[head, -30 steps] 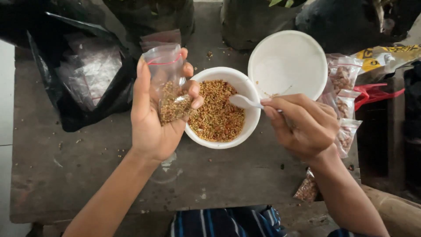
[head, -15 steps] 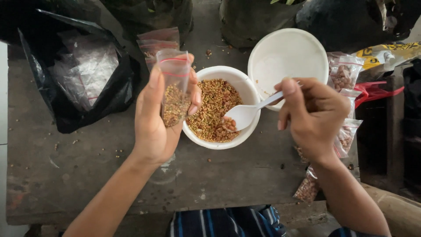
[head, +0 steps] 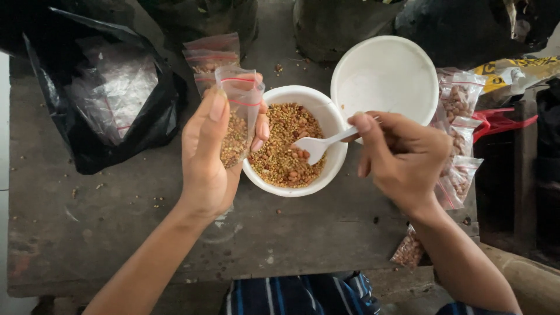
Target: The person is manually bagging seeds by scooping them from a white bowl into small transparent plastic bags using a white plastic spoon.
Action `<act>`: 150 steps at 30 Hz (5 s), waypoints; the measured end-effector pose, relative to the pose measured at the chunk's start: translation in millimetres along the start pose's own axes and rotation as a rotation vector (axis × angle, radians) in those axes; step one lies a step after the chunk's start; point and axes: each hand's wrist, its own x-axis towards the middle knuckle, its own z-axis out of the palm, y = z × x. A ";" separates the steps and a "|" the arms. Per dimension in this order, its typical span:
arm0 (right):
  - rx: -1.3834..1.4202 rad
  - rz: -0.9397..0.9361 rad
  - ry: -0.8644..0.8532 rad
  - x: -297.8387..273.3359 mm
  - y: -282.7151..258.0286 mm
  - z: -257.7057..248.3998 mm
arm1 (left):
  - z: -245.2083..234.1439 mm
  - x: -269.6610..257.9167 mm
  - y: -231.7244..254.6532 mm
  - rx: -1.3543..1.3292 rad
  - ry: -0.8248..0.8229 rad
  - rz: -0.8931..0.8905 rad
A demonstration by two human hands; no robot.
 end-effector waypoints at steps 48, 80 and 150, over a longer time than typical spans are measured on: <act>0.076 -0.538 0.087 -35.1 41.5 -30.7 | 1.0 -6.5 -5.0 0.990 -0.331 0.646; -0.038 -0.457 0.290 -15.3 32.0 -13.8 | 2.9 -5.2 16.1 -0.043 -0.346 -0.078; -0.094 -0.549 0.179 -28.7 6.6 -9.6 | -2.1 -9.0 -14.4 1.009 -0.309 0.626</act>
